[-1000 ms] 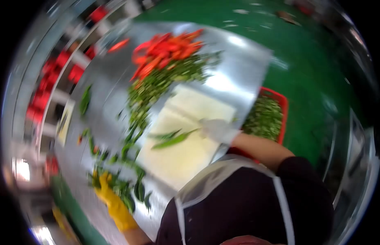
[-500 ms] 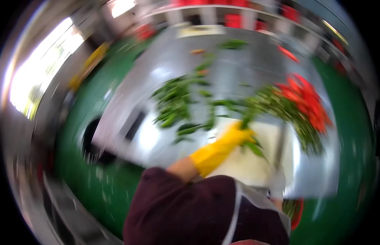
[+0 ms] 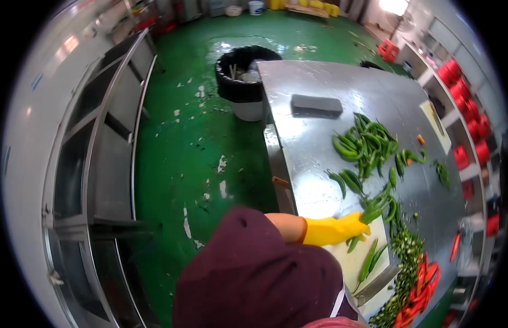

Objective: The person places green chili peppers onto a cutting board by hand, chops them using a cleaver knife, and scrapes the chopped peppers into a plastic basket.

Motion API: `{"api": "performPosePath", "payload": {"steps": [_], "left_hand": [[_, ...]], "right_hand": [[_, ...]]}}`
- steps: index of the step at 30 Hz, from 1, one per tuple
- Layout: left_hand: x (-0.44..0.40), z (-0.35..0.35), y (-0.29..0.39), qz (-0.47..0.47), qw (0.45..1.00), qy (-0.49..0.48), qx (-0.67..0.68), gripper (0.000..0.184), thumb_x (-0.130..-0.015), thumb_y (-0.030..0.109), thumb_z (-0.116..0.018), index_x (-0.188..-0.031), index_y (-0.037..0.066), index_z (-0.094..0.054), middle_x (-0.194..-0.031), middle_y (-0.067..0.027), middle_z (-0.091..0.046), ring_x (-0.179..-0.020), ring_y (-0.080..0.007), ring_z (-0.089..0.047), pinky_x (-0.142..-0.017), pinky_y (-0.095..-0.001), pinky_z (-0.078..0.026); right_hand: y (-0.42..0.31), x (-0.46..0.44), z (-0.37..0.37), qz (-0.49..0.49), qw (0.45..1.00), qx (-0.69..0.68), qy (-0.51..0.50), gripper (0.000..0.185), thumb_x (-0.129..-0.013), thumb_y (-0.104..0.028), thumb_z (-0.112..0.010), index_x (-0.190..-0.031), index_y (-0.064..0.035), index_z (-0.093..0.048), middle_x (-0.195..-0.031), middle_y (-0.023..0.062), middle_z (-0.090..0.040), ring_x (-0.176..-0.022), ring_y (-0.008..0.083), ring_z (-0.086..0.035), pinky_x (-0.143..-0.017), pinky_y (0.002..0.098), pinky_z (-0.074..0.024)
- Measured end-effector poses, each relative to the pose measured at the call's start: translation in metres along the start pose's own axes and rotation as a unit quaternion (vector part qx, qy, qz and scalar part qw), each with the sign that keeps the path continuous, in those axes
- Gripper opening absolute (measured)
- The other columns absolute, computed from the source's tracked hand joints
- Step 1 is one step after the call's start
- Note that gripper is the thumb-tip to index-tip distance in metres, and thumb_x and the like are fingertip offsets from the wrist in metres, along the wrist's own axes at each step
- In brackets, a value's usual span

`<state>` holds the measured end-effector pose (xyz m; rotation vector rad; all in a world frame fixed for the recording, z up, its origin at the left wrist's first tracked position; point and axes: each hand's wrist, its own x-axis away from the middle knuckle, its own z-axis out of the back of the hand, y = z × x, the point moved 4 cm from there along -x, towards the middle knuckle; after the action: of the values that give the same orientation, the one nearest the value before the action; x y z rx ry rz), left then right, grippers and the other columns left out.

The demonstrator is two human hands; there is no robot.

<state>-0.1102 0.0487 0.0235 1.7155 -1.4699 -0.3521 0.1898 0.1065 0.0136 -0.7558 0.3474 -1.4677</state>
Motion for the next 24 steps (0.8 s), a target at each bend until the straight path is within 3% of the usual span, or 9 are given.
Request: {"api": "performPosePath", "payload": {"steps": [4, 5, 10, 16, 17, 18, 21, 23, 24], "left_hand": [[0.010, 0.012, 0.005, -0.024, 0.995, 0.023, 0.093, 0.051, -0.091, 0.013, -0.077, -0.136, 0.002, -0.055, -0.114, -0.0179, -0.070, -0.086, -0.0310, -0.075, -0.065, -0.0392, -0.060], [0.008, 0.015, 0.003, 0.003, 0.996, 0.008, 0.092, 0.062, -0.096, 0.016, -0.076, -0.150, 0.006, -0.046, -0.116, -0.0158, -0.070, -0.087, -0.0264, -0.074, -0.068, -0.0350, -0.061], [0.011, 0.006, -0.001, -0.024, 0.991, 0.027, 0.130, 0.049, -0.097, 0.016, -0.075, -0.140, 0.005, -0.055, -0.110, -0.0142, -0.072, -0.087, -0.0263, -0.073, -0.079, -0.0378, -0.062], [-0.014, -0.008, 0.019, -0.083, 0.985, -0.011, -0.148, 0.034, -0.094, 0.019, -0.079, -0.120, 0.002, -0.067, -0.103, -0.0134, -0.076, -0.082, -0.0238, -0.073, -0.074, -0.0366, -0.060], [-0.016, -0.023, 0.033, -0.059, 0.995, -0.045, -0.071, 0.035, -0.095, 0.013, -0.077, -0.126, 0.002, -0.065, -0.105, -0.0139, -0.077, -0.087, -0.0246, -0.076, -0.077, -0.0356, -0.061], [-0.018, -0.034, 0.037, -0.046, 0.991, -0.062, -0.113, 0.036, -0.097, 0.010, -0.075, -0.130, 0.002, -0.062, -0.107, -0.0151, -0.077, -0.092, -0.0260, -0.077, -0.080, -0.0353, -0.063], [-0.036, -0.054, 0.039, -0.169, 0.873, -0.133, -0.437, 0.041, -0.101, 0.010, -0.070, -0.141, 0.005, -0.060, -0.108, -0.0132, -0.078, -0.085, -0.0253, -0.075, -0.076, -0.0373, -0.060], [-0.013, -0.079, 0.038, -0.423, 0.591, -0.224, -0.650, 0.056, -0.095, 0.002, -0.066, -0.150, 0.013, -0.058, -0.103, -0.0124, -0.076, -0.081, -0.0321, -0.072, -0.072, -0.0436, -0.057], [-0.012, -0.086, 0.023, -0.379, 0.491, -0.290, -0.729, 0.064, -0.087, 0.005, -0.069, -0.150, 0.015, -0.059, -0.099, -0.0122, -0.073, -0.086, -0.0354, -0.070, -0.073, -0.0465, -0.056]], "right_hand": [[-0.007, -0.007, 0.000, 0.017, 0.999, 0.025, -0.010, 0.057, -0.106, -0.042, -0.062, -0.141, 0.0021, -0.060, -0.128, 0.0297, -0.070, -0.118, 0.0447, -0.066, -0.100, 0.0485, -0.0515], [-0.006, -0.006, 0.002, 0.018, 0.999, 0.031, -0.011, 0.057, -0.106, -0.043, -0.062, -0.142, 0.0021, -0.060, -0.128, 0.0299, -0.070, -0.118, 0.0449, -0.066, -0.101, 0.0485, -0.0514], [0.008, 0.000, 0.018, 0.019, 0.999, 0.034, -0.008, 0.059, -0.105, -0.043, -0.062, -0.142, 0.0019, -0.060, -0.129, 0.0306, -0.070, -0.121, 0.0462, -0.065, -0.103, 0.0488, -0.0510], [0.035, 0.056, 0.042, -0.048, 0.994, 0.099, 0.001, 0.060, -0.105, -0.044, -0.062, -0.143, 0.0017, -0.059, -0.131, 0.0314, -0.069, -0.125, 0.0478, -0.064, -0.105, 0.0491, -0.0504], [0.033, 0.063, 0.041, -0.071, 0.992, 0.104, -0.001, 0.060, -0.105, -0.045, -0.062, -0.144, 0.0017, -0.059, -0.131, 0.0316, -0.069, -0.125, 0.0481, -0.064, -0.105, 0.0491, -0.0503], [0.030, 0.066, 0.040, -0.092, 0.991, 0.095, -0.001, 0.061, -0.105, -0.045, -0.062, -0.144, 0.0016, -0.059, -0.132, 0.0317, -0.069, -0.126, 0.0483, -0.064, -0.106, 0.0492, -0.0502], [0.016, 0.076, 0.043, -0.088, 0.994, 0.008, 0.063, 0.059, -0.105, -0.048, -0.060, -0.137, 0.0017, -0.060, -0.124, 0.0307, -0.071, -0.120, 0.0489, -0.066, -0.102, 0.0492, -0.0506], [0.030, 0.074, 0.037, -0.090, 0.990, -0.019, 0.106, 0.057, -0.104, -0.047, -0.062, -0.134, 0.0016, -0.061, -0.115, 0.0262, -0.074, -0.110, 0.0431, -0.071, -0.096, 0.0466, -0.0533], [0.035, 0.074, 0.036, -0.086, 0.988, -0.028, 0.125, 0.056, -0.104, -0.046, -0.063, -0.133, 0.0015, -0.062, -0.111, 0.0239, -0.075, -0.104, 0.0401, -0.073, -0.092, 0.0453, -0.0546]]}}
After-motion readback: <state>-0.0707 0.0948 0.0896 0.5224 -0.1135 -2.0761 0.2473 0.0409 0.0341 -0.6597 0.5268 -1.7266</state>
